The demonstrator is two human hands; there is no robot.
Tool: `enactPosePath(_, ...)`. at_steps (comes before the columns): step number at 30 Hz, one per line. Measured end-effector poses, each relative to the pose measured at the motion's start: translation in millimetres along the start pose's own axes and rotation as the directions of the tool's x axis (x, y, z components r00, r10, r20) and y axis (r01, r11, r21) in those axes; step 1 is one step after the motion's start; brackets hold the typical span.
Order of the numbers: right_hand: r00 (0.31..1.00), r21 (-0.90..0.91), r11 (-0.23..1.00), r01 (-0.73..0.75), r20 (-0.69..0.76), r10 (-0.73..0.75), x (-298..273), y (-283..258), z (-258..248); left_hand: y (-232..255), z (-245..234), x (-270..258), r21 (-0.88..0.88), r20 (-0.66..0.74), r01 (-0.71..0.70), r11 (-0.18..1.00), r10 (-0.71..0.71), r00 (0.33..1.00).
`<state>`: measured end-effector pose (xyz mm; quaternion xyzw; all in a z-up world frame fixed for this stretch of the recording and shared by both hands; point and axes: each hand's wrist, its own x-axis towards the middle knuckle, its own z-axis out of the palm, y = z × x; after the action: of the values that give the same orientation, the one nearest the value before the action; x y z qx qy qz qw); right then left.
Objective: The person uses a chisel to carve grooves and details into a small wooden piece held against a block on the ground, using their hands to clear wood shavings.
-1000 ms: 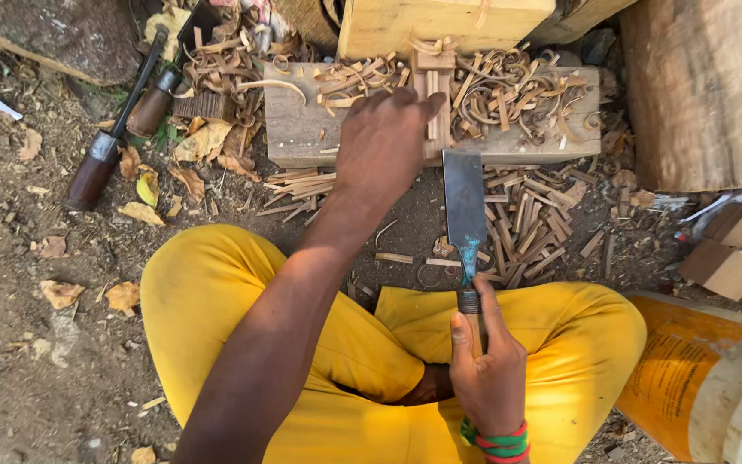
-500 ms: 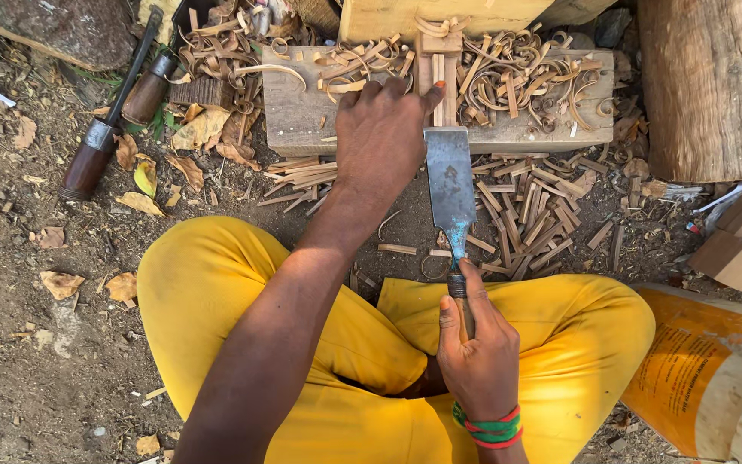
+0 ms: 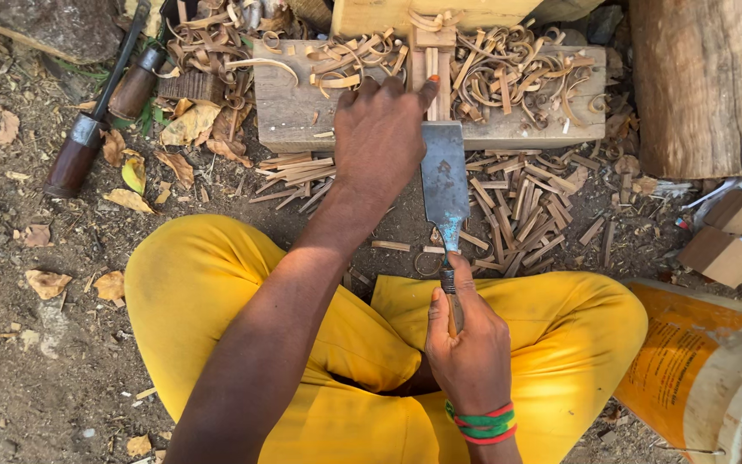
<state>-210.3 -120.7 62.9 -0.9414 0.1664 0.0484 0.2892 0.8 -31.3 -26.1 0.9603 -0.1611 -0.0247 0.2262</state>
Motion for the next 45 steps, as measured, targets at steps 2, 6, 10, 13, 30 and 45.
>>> enactPosePath(2,1.0,0.005,1.0,-0.012,0.006,0.012,2,-2,-1,1,-7,-1,-0.002,-0.031,-0.01,1.0,0.01,0.999)
enactPosePath(6,0.997,-0.007,0.998,-0.064,0.03,0.064,3,-3,-2,16,-24,-30,0.05,-0.181,-0.138,0.989,0.144,0.973)
enactPosePath(10,0.994,0.087,0.99,0.107,-0.038,-0.104,2,5,1,41,-20,-65,0.022,0.333,-0.235,0.972,0.215,0.918)
enactPosePath(13,1.0,0.067,0.998,0.017,-0.021,-0.016,10,11,9,46,3,-66,0.151,-0.124,-0.28,0.948,0.299,0.946)
enactPosePath(30,0.912,-0.011,0.946,0.324,-0.261,-0.316,60,11,41,28,-28,-23,0.005,0.037,-0.147,0.989,0.147,0.988)
enactPosePath(45,0.959,0.682,0.706,-0.187,-0.03,0.283,12,33,-3,-11,-36,-6,-0.292,-0.064,0.048,0.955,-0.07,0.995)
